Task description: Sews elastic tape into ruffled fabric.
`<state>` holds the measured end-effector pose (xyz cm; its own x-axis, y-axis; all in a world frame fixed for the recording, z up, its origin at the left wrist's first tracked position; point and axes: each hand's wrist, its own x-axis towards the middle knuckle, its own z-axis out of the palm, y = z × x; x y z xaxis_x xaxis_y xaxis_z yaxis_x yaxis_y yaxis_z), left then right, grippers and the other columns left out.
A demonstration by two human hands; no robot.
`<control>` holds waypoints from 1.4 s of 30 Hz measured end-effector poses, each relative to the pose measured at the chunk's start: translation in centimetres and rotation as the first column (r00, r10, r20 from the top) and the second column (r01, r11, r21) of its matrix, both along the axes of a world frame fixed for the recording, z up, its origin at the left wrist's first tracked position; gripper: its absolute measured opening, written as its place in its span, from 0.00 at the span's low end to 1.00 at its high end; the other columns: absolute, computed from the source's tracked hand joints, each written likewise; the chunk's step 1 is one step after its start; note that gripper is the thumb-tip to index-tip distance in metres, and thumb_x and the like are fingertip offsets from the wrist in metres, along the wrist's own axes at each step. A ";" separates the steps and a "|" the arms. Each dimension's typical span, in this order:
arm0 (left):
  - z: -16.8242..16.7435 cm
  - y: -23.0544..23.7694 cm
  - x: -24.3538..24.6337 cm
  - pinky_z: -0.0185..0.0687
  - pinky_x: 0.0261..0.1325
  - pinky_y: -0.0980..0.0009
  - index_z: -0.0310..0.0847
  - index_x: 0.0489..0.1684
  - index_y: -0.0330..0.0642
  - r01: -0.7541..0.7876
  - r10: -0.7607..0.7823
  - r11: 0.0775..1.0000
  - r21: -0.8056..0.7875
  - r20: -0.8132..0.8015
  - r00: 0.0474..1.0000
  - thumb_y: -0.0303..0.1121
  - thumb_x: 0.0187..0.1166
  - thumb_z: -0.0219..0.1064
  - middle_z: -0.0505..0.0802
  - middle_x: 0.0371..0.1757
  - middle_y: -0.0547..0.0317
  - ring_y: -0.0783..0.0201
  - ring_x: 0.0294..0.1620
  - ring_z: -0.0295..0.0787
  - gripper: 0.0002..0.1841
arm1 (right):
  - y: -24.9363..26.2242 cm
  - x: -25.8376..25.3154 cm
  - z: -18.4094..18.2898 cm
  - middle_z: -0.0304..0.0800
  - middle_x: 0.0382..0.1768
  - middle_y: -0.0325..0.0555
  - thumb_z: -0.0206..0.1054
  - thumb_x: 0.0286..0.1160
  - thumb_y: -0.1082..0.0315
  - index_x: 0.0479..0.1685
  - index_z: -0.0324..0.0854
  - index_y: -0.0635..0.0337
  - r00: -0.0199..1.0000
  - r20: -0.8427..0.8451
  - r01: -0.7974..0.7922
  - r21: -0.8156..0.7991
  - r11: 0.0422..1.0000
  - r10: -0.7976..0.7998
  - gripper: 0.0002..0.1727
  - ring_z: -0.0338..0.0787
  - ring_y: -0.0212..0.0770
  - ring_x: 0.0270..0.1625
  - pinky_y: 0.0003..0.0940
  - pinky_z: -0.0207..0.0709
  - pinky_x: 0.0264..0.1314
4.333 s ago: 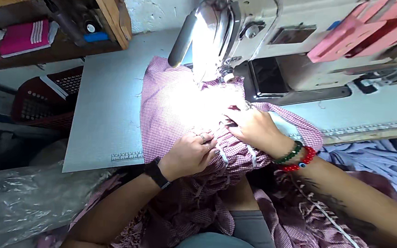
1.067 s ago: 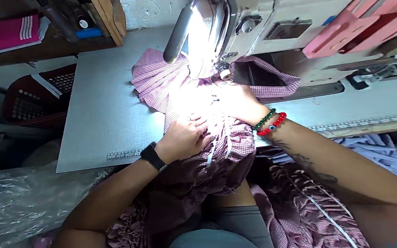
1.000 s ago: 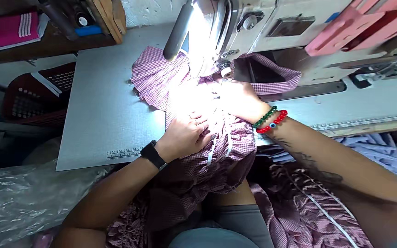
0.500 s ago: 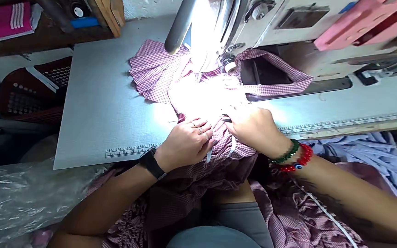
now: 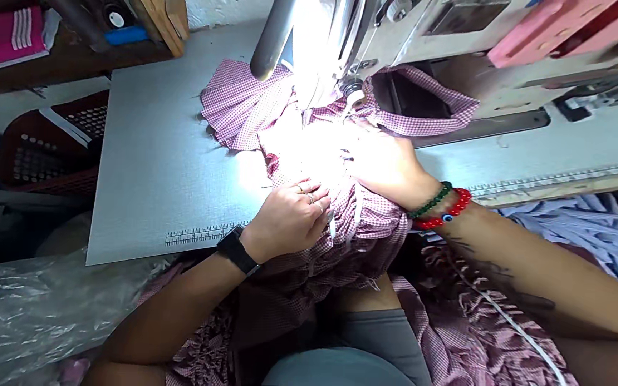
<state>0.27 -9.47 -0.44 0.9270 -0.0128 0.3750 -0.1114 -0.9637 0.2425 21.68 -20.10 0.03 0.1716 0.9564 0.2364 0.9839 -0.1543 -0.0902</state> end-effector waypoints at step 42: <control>0.1 -0.3 -0.1 0.72 0.84 0.57 0.94 0.53 0.39 -0.007 0.008 1.000 0.023 -0.022 1.000 0.38 0.84 0.58 0.94 0.65 0.51 0.55 0.74 0.87 0.19 | 3.2 0.6 0.7 0.80 0.78 0.58 0.57 0.81 0.67 0.79 0.79 0.55 0.992 0.003 0.128 -0.078 0.989 -0.128 0.26 0.81 0.65 0.77 0.65 0.81 0.57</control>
<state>0.22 -9.79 -0.35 0.9351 -0.0141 0.3540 -0.0987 -0.9700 0.2223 22.32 -16.88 0.72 0.2945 0.9419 0.1612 0.9553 -0.2858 -0.0752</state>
